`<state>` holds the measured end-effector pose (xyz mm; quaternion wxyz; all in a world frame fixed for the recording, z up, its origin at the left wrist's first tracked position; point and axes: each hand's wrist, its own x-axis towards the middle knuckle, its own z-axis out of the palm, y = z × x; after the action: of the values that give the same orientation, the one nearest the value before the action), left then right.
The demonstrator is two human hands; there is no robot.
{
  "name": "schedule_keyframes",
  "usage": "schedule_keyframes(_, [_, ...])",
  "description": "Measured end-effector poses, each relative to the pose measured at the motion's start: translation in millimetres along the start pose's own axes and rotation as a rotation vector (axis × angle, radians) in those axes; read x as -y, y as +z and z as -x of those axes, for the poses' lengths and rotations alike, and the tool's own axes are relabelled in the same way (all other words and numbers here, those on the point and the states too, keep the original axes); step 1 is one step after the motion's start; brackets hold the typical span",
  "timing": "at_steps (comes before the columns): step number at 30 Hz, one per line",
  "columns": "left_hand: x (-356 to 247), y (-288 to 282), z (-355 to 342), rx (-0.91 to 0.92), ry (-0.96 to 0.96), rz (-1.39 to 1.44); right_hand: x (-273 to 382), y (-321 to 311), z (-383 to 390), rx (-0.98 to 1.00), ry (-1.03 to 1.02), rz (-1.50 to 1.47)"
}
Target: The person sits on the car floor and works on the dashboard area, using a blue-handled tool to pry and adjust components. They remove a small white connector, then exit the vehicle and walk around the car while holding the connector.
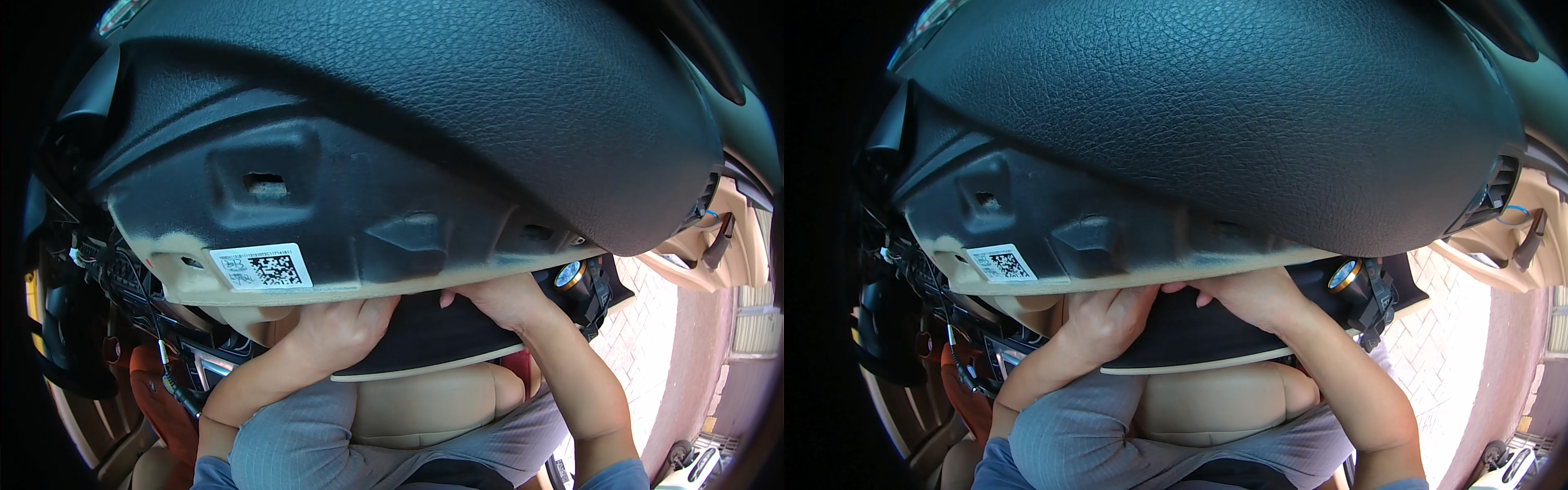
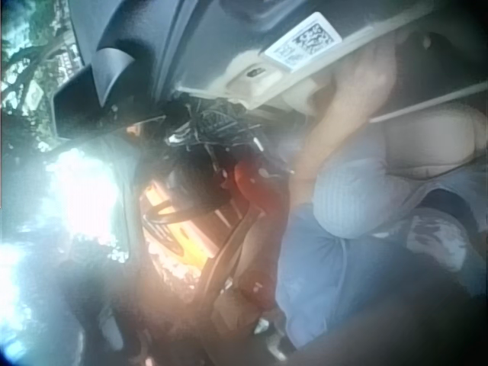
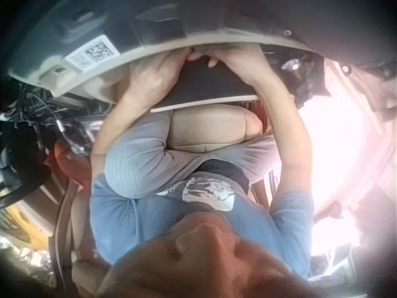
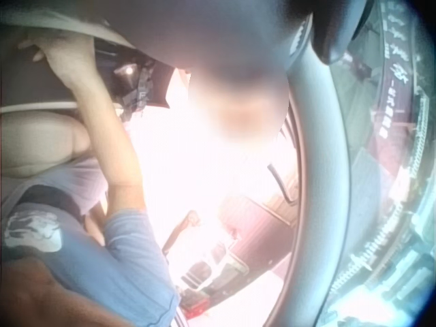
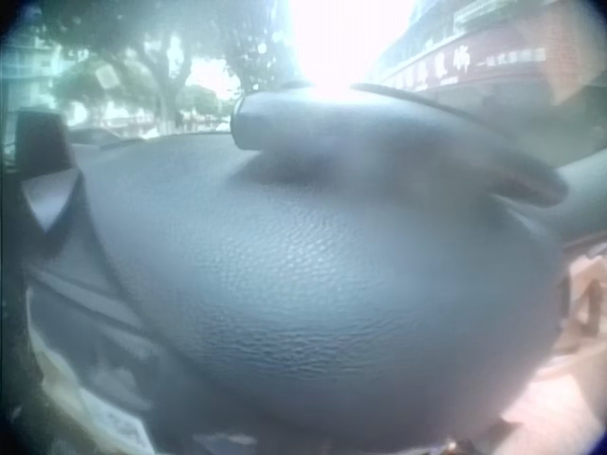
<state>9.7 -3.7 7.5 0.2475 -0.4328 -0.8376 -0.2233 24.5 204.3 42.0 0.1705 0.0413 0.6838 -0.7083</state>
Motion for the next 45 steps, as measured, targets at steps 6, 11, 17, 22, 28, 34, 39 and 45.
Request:
schedule_keyframes(6, [1, 5, 0, -0.055, -0.034, 0.040, -9, 1, -3, -0.101, -0.015, -0.009])
schedule_keyframes(11, [-2, 4, -4, -0.048, -0.053, 0.003, -15, 2, -4, -0.147, -0.030, 0.023])
schedule_keyframes(17, [-1, 4, -5, -0.042, -0.053, -0.011, -14, 6, -4, -0.169, -0.043, 0.107])
schedule_keyframes(22, [0, 5, -7, 0.015, -0.076, 0.039, -8, 4, -4, -0.149, -0.013, 0.186])
schedule_keyframes(28, [0, 5, -6, 0.031, -0.045, -0.016, -5, 6, -4, -0.123, -0.049, 0.073])
schedule_keyframes(34, [-2, 7, -13, -0.038, -0.082, -0.006, -8, 4, -5, -0.133, -0.085, 0.046])
schedule_keyframes(39, [-5, 8, -15, -0.055, -0.165, 0.108, -17, 1, -9, -0.167, -0.111, -0.037])
schedule_keyframes(45, [-3, 13, -13, -0.107, -0.132, 0.097, -30, -3, -14, -0.194, -0.165, -0.099])
